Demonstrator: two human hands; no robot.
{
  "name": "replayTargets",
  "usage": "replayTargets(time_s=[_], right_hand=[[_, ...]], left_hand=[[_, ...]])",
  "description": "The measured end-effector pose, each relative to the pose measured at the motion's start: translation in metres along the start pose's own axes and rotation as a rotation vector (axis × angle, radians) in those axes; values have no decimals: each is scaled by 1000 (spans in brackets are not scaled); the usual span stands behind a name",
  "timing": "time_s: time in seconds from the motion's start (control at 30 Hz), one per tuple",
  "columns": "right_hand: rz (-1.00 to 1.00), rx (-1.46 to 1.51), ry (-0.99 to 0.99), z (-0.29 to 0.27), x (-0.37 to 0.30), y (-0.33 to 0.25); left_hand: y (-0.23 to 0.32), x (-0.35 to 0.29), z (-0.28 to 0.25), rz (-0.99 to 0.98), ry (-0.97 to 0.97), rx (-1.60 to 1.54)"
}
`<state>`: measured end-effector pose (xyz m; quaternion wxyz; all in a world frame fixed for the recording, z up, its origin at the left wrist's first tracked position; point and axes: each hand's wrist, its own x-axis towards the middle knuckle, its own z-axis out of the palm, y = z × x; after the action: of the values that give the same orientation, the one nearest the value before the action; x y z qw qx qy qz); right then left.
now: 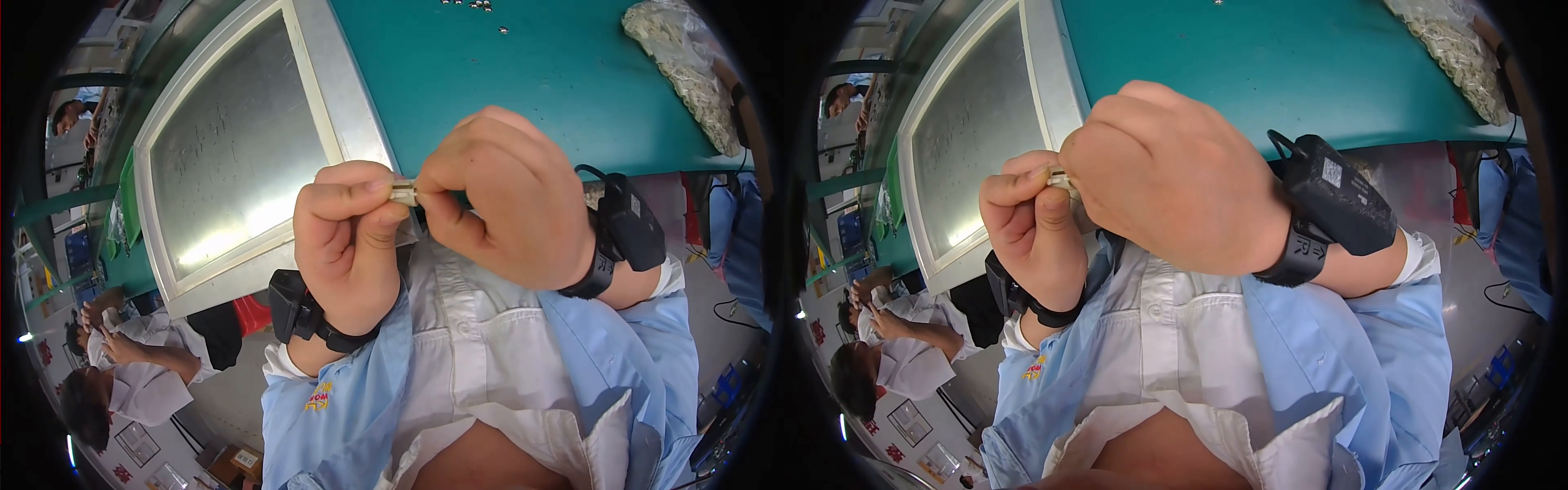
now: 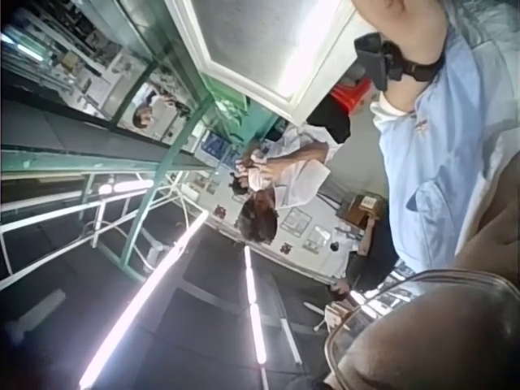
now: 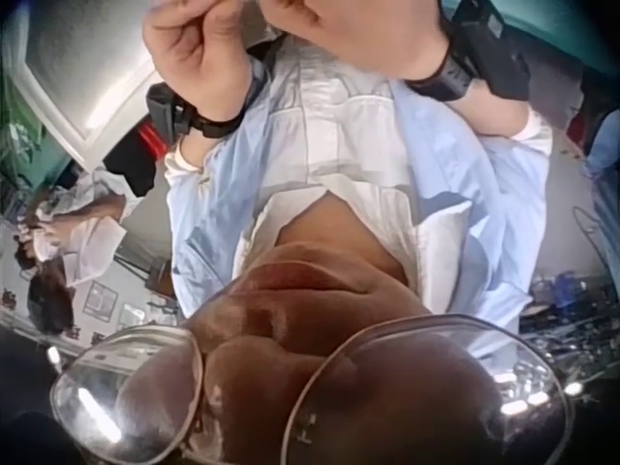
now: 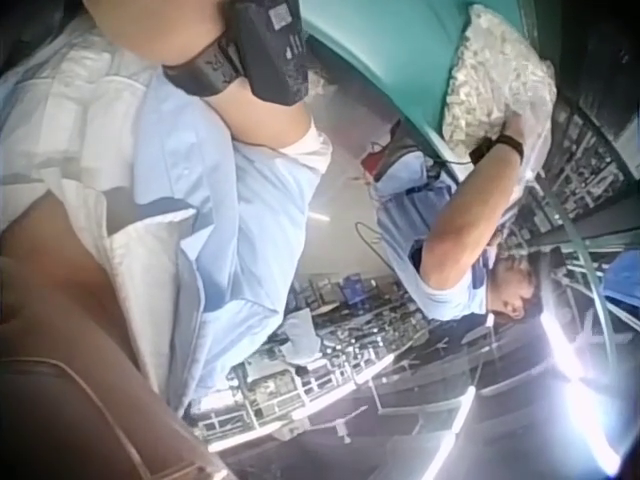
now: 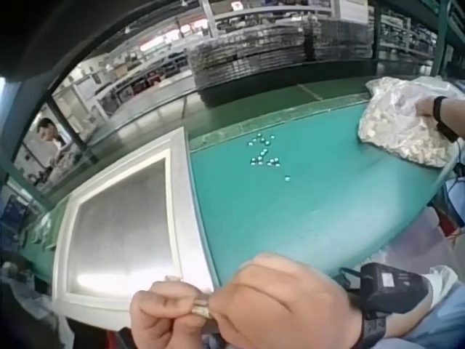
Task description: The person picks up a plastic housing and a metal contact by hand, inserts the contact into the housing, and places the assembled component onto a metal frame.
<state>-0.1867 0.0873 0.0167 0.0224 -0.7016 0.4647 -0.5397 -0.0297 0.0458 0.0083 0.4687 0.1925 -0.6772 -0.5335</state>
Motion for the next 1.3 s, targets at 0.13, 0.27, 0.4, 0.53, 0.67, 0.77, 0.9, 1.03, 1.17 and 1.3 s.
replayTargets(time_s=[0.13,0.27,0.4,0.53,0.67,0.77,0.9,1.03,1.17,1.3], right_hand=[[-47,-30,-9,-2,-2,-4],[-85,21,-83,-9,1,-5],[-61,9,-69,-5,-6,-7],[127,111,18,0,-8,-18],[97,136,22,1,-9,-19],[75,183,44,3,-8,-16],[-9,97,79,2,-8,-14],[-1,113,64,-2,-6,-17],[-16,94,32,0,-9,-17],[25,143,40,4,-11,-18]], left_hand=[[0,-2,1,89,-40,8],[-3,-1,0,140,-96,-4],[-6,-1,1,111,-95,-83],[-7,1,-1,169,-98,-52],[-8,4,-4,273,-139,51],[-10,5,-4,320,-133,61],[-10,5,-4,294,-83,-17],[-9,5,-4,385,-69,65],[-9,5,-7,409,-89,78],[-9,6,-7,429,-99,147]])
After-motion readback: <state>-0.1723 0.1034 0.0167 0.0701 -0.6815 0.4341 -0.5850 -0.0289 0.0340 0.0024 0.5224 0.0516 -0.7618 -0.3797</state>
